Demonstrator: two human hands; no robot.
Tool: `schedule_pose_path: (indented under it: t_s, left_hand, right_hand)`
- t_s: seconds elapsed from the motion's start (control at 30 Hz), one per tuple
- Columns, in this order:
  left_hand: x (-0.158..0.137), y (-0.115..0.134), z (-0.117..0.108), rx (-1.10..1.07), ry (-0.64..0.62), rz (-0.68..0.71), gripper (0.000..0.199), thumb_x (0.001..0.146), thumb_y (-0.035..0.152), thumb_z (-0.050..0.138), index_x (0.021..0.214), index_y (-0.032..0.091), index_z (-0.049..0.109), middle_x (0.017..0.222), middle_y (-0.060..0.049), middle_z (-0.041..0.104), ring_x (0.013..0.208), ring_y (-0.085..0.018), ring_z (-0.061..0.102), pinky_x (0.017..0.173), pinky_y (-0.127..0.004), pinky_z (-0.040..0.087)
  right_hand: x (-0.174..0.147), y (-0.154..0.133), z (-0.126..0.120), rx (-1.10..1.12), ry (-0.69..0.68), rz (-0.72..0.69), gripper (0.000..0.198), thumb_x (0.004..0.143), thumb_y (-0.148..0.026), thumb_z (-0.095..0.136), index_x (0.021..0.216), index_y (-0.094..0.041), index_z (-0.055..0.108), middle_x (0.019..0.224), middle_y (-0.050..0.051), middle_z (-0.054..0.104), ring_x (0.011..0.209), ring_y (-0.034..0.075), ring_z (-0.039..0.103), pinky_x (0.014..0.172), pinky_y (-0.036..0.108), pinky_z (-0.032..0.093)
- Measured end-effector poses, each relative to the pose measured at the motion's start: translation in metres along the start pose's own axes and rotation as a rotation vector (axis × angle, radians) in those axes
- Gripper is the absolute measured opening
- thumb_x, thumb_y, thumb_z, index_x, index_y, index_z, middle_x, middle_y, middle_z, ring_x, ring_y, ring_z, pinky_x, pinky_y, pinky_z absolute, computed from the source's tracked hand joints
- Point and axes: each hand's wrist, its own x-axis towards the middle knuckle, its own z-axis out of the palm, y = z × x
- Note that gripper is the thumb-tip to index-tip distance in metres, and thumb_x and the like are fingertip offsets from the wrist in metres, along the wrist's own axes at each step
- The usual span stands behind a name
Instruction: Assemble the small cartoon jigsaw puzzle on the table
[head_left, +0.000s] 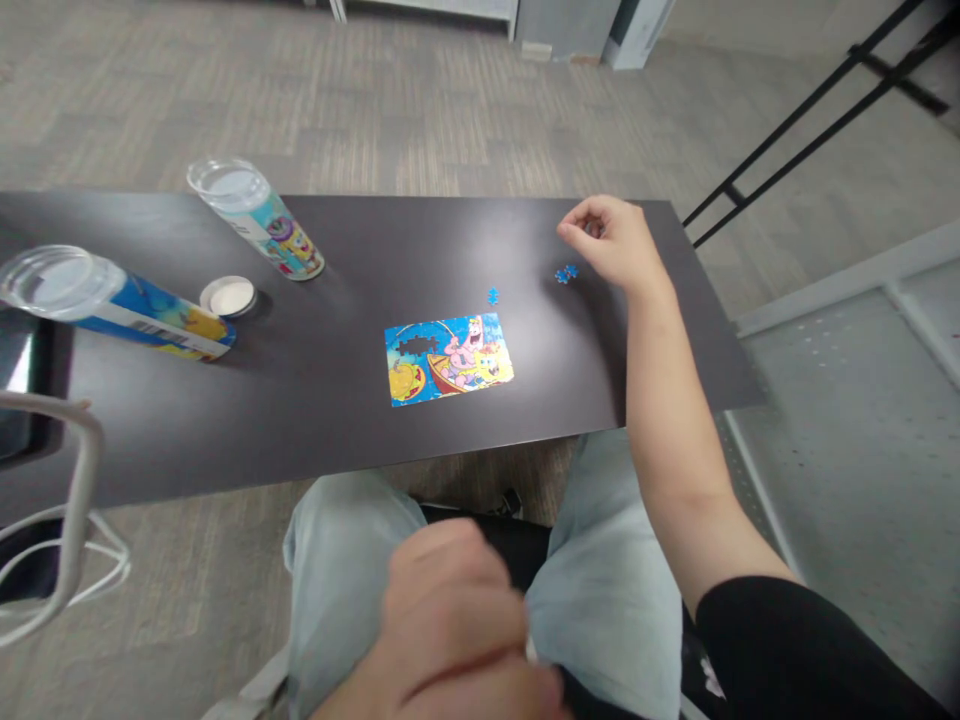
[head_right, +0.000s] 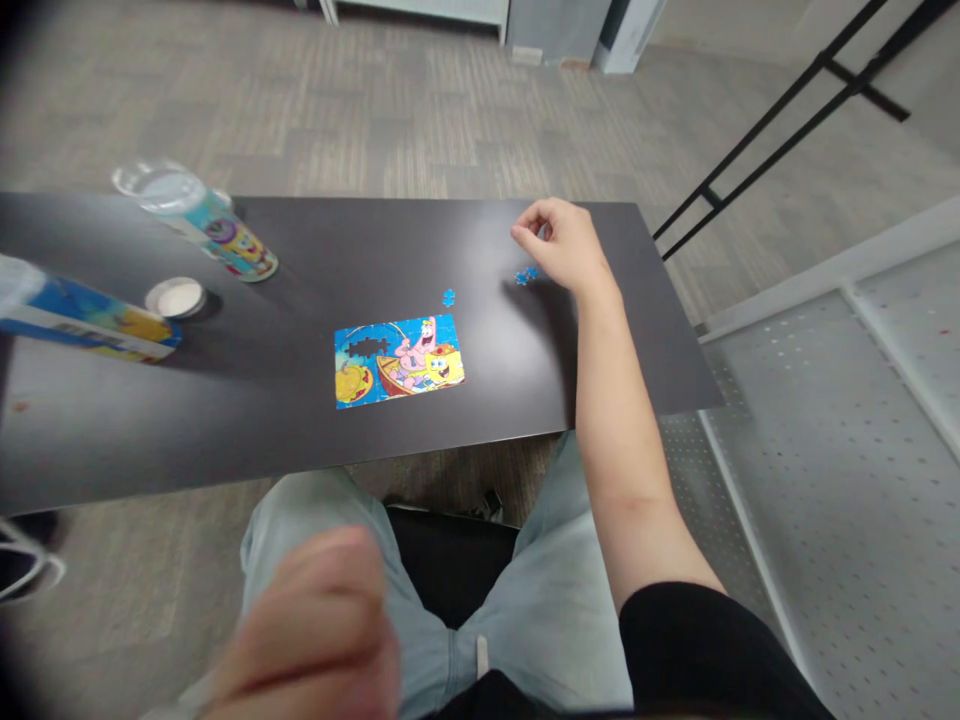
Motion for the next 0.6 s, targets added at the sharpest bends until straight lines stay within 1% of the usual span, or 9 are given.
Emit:
schedule_pose_path:
  t_s: [0.07, 0.1, 0.13, 0.2, 0.27, 0.33, 0.4, 0.5, 0.6]
  left_hand:
    - [0.038, -0.007, -0.002, -0.017, -0.055, 0.14, 0.036, 0.123, 0.053, 0.075, 0.104, 0.028, 0.093, 0.087, -0.002, 0.083, 0.068, -0.02, 0.072, 0.064, -0.037, 0.055]
    - [0.059, -0.009, -0.003, -0.011, -0.104, 0.208, 0.039, 0.122, 0.05, 0.071, 0.099, 0.029, 0.093, 0.077, -0.001, 0.079, 0.062, -0.021, 0.07, 0.059, -0.039, 0.044]
    - [0.081, -0.01, -0.004, 0.008, -0.174, 0.256, 0.039, 0.121, 0.047, 0.069, 0.101, 0.028, 0.096, 0.077, -0.001, 0.082, 0.064, -0.023, 0.075, 0.057, -0.042, 0.038]
    - [0.119, -0.01, 0.002, 0.067, -0.363, 0.304, 0.037, 0.123, 0.046, 0.073, 0.12, 0.021, 0.099, 0.1, -0.006, 0.094, 0.083, -0.027, 0.088, 0.057, -0.043, 0.037]
    - [0.144, -0.007, 0.017, 0.135, -0.62, 0.375, 0.032, 0.122, 0.04, 0.076, 0.125, 0.022, 0.102, 0.105, -0.007, 0.096, 0.091, -0.029, 0.092, 0.056, -0.042, 0.041]
    - [0.156, -0.007, 0.038, 0.2, -0.746, 0.479, 0.028, 0.121, 0.046, 0.087, 0.119, 0.022, 0.103, 0.099, -0.005, 0.095, 0.083, -0.028, 0.089, 0.056, -0.043, 0.047]
    - [0.157, -0.009, 0.061, 0.216, -0.813, 0.536, 0.028, 0.114, 0.052, 0.101, 0.106, 0.026, 0.103, 0.088, -0.001, 0.091, 0.062, -0.024, 0.077, 0.054, -0.042, 0.052]
    - [0.148, -0.018, 0.089, 0.234, -0.823, 0.597, 0.026, 0.113, 0.053, 0.106, 0.104, 0.029, 0.104, 0.092, 0.002, 0.093, 0.048, -0.019, 0.062, 0.057, -0.042, 0.058]
    - [0.134, -0.026, 0.107, 0.26, -0.8, 0.616, 0.02, 0.113, 0.048, 0.106, 0.102, 0.031, 0.104, 0.092, 0.002, 0.094, 0.052, -0.021, 0.07, 0.061, -0.041, 0.063]
  right_hand:
    - [-0.002, 0.004, -0.011, 0.018, -0.109, 0.048, 0.034, 0.094, -0.058, 0.101, 0.097, -0.027, 0.088, 0.098, 0.007, 0.087, 0.092, 0.03, 0.074, 0.095, 0.048, 0.064]
    - [-0.003, 0.006, -0.016, 0.036, -0.195, 0.07, 0.038, 0.089, -0.061, 0.105, 0.094, -0.027, 0.087, 0.096, 0.007, 0.087, 0.091, 0.029, 0.074, 0.093, 0.047, 0.063]
    - [-0.004, 0.007, -0.021, 0.057, -0.296, 0.082, 0.043, 0.085, -0.063, 0.11, 0.092, -0.027, 0.087, 0.095, 0.006, 0.088, 0.09, 0.028, 0.075, 0.091, 0.046, 0.062]
    - [-0.006, 0.01, -0.027, 0.107, -0.452, 0.079, 0.05, 0.076, -0.067, 0.115, 0.091, -0.028, 0.088, 0.096, 0.005, 0.09, 0.092, 0.028, 0.077, 0.088, 0.043, 0.061]
    - [-0.009, 0.013, -0.029, 0.147, -0.49, 0.068, 0.056, 0.072, -0.072, 0.117, 0.095, -0.028, 0.09, 0.099, 0.005, 0.092, 0.095, 0.028, 0.079, 0.087, 0.043, 0.06]
    - [-0.011, 0.015, -0.027, 0.157, -0.455, 0.079, 0.063, 0.069, -0.077, 0.117, 0.101, -0.028, 0.093, 0.1, 0.006, 0.093, 0.098, 0.03, 0.08, 0.087, 0.043, 0.061]
    - [-0.013, 0.016, -0.027, 0.14, -0.412, 0.098, 0.068, 0.068, -0.081, 0.117, 0.104, -0.028, 0.094, 0.1, 0.007, 0.093, 0.099, 0.031, 0.081, 0.086, 0.044, 0.061]
    - [-0.014, 0.013, -0.029, 0.134, -0.411, 0.129, 0.066, 0.068, -0.082, 0.118, 0.1, -0.029, 0.093, 0.097, 0.006, 0.092, 0.095, 0.032, 0.081, 0.081, 0.045, 0.06]
    - [-0.014, 0.007, -0.033, 0.124, -0.452, 0.171, 0.064, 0.069, -0.08, 0.119, 0.093, -0.03, 0.088, 0.093, 0.006, 0.089, 0.089, 0.031, 0.08, 0.076, 0.044, 0.059]
